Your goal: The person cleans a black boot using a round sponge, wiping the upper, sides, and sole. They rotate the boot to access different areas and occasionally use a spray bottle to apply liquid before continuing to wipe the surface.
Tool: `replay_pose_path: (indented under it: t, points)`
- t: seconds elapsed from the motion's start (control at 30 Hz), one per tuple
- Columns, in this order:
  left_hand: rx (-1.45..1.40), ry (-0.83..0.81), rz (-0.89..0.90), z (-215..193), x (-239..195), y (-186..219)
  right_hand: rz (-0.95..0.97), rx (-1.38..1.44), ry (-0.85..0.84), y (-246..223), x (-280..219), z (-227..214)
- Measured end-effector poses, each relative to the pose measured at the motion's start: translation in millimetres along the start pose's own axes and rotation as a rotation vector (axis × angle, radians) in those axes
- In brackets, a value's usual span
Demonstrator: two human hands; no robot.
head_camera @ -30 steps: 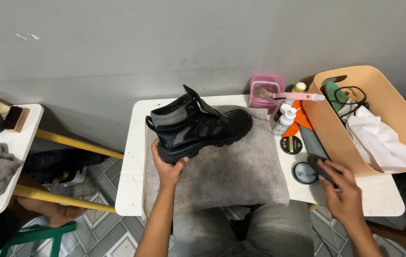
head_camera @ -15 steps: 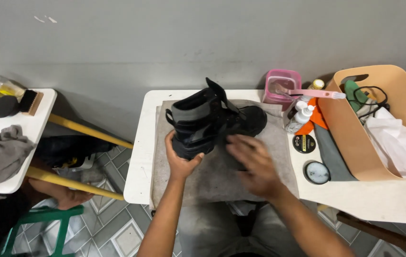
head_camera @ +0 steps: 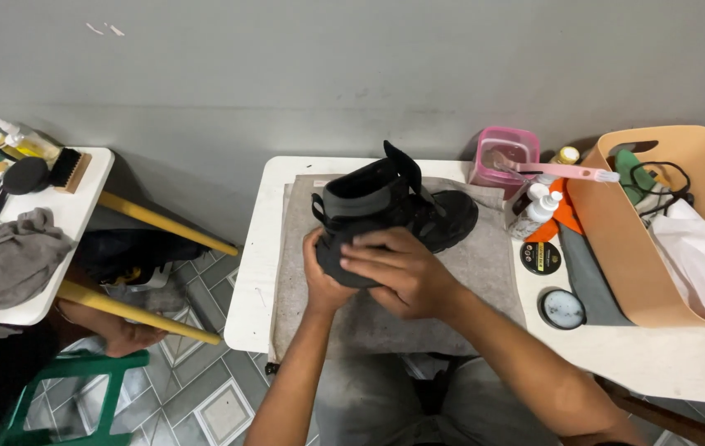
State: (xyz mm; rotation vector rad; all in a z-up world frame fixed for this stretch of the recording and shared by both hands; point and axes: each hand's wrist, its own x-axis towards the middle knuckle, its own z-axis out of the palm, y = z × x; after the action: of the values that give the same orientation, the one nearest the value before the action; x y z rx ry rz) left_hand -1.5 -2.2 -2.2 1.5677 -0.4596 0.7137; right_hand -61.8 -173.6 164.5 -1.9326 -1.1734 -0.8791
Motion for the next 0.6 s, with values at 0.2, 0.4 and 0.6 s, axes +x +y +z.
replay_pose_path:
  t: [0.2, 0.4, 0.6]
  points:
    - [0.019, -0.036, -0.027, -7.6, -3.2, -2.6, -0.052, -0.241, -0.123, -1.4, -10.7, 29.1]
    - [-0.02, -0.027, -0.045, -3.5, -20.0, -44.8, 0.065, 0.037, 0.034, -2.5, -28.0, 15.5]
    - [-0.033, -0.037, -0.042, -4.4, 4.8, 19.6, 0.074, -0.224, 0.092, 5.4, -44.4, 40.0]
